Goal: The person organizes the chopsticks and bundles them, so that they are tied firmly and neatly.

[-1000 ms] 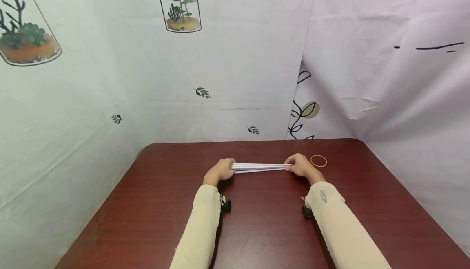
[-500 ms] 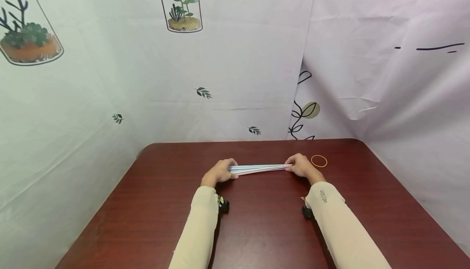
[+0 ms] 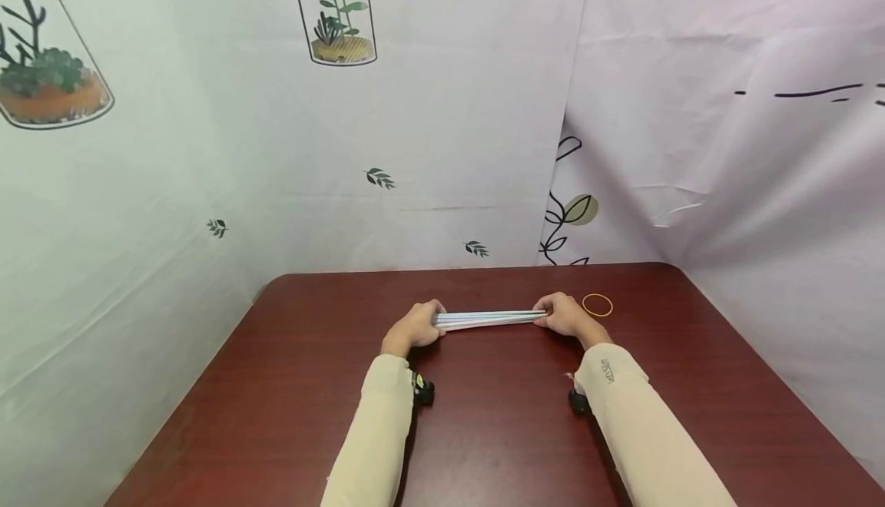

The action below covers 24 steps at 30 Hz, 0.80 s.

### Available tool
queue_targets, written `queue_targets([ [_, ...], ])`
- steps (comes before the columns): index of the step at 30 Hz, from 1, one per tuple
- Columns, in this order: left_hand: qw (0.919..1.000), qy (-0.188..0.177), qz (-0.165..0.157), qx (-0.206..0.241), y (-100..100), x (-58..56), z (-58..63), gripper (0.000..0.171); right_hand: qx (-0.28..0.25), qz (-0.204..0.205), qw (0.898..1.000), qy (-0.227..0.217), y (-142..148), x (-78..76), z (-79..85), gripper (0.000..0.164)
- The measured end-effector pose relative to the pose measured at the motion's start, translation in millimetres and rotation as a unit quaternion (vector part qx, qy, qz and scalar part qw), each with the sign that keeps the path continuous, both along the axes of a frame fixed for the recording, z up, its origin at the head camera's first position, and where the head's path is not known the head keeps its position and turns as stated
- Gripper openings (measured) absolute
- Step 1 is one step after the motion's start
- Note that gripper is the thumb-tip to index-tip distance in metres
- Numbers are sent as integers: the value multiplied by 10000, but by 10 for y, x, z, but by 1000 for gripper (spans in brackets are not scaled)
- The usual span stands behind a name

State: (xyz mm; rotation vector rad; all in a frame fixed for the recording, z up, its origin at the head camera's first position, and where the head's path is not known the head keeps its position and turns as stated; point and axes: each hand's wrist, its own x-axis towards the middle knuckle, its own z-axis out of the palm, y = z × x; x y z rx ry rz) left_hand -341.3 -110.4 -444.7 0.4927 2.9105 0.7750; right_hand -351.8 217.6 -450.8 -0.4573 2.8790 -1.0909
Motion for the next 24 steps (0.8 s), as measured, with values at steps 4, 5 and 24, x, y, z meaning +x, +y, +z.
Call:
queue_targets([
  [4,9999,124,-40,55,-10,5,-5,27,4,20,10000,-83,-5,15,25,14],
  [5,9999,142,-41,48,-12,7,-6,27,18,20,9999,-115,-7,14,27,15],
  [24,9944,-23,-112,1049,-10,-44,-103,28,-21,411,9990,-191,-5,41,44,9],
])
